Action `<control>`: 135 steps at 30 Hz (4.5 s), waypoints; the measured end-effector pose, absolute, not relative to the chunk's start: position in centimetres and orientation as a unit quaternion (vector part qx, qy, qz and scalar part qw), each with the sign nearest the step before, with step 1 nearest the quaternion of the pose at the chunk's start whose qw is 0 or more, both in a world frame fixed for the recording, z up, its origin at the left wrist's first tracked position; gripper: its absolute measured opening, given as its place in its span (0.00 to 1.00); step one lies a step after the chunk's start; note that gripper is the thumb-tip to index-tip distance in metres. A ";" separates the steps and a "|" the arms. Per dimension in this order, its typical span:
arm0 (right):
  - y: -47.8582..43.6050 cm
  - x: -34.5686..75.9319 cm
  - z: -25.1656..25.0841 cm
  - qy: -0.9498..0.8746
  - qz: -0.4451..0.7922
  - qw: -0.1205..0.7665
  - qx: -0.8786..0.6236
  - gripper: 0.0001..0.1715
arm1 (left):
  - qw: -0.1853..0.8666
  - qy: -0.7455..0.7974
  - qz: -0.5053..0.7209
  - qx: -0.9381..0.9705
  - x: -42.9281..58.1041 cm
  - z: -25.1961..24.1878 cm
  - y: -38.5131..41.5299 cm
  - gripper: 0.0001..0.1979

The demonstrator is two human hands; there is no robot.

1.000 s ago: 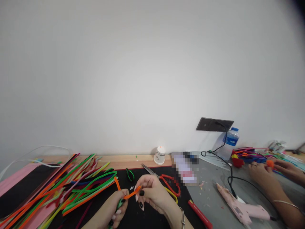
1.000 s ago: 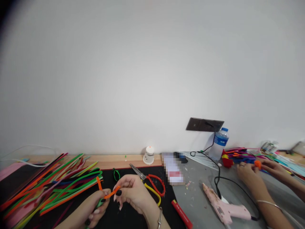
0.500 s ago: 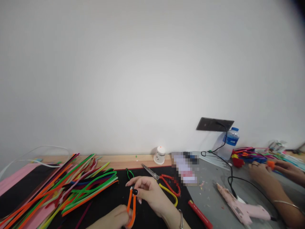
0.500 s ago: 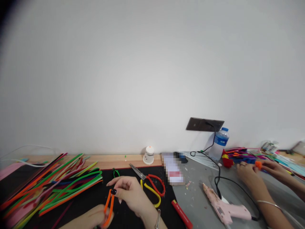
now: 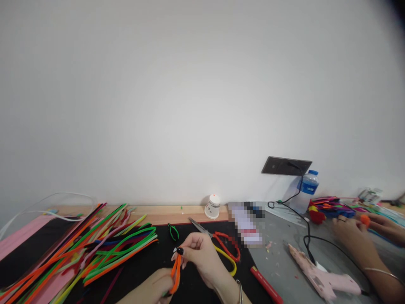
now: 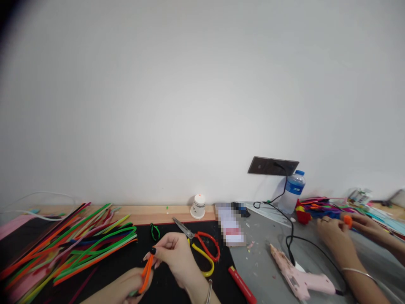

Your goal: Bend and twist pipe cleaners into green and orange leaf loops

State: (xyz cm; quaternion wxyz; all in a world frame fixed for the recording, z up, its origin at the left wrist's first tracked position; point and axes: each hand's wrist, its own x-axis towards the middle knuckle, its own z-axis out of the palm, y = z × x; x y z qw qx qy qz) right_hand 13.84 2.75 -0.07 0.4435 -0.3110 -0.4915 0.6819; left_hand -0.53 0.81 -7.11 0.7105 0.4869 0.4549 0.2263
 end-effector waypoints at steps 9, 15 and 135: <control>3.7 14.1 -0.8 -0.440 0.628 0.540 -0.346 0.12 | 0.513 0.453 0.347 0.642 -0.5 -1.1 -0.2 0.12; 3.5 13.8 -0.8 -0.433 0.603 0.565 -0.359 0.08 | 0.390 0.508 0.317 0.699 -0.3 -1.0 -0.3 0.14; 4.0 14.3 -1.8 -0.607 0.556 0.381 -0.421 0.07 | 0.322 0.467 0.311 0.763 -0.6 -2.1 -0.1 0.16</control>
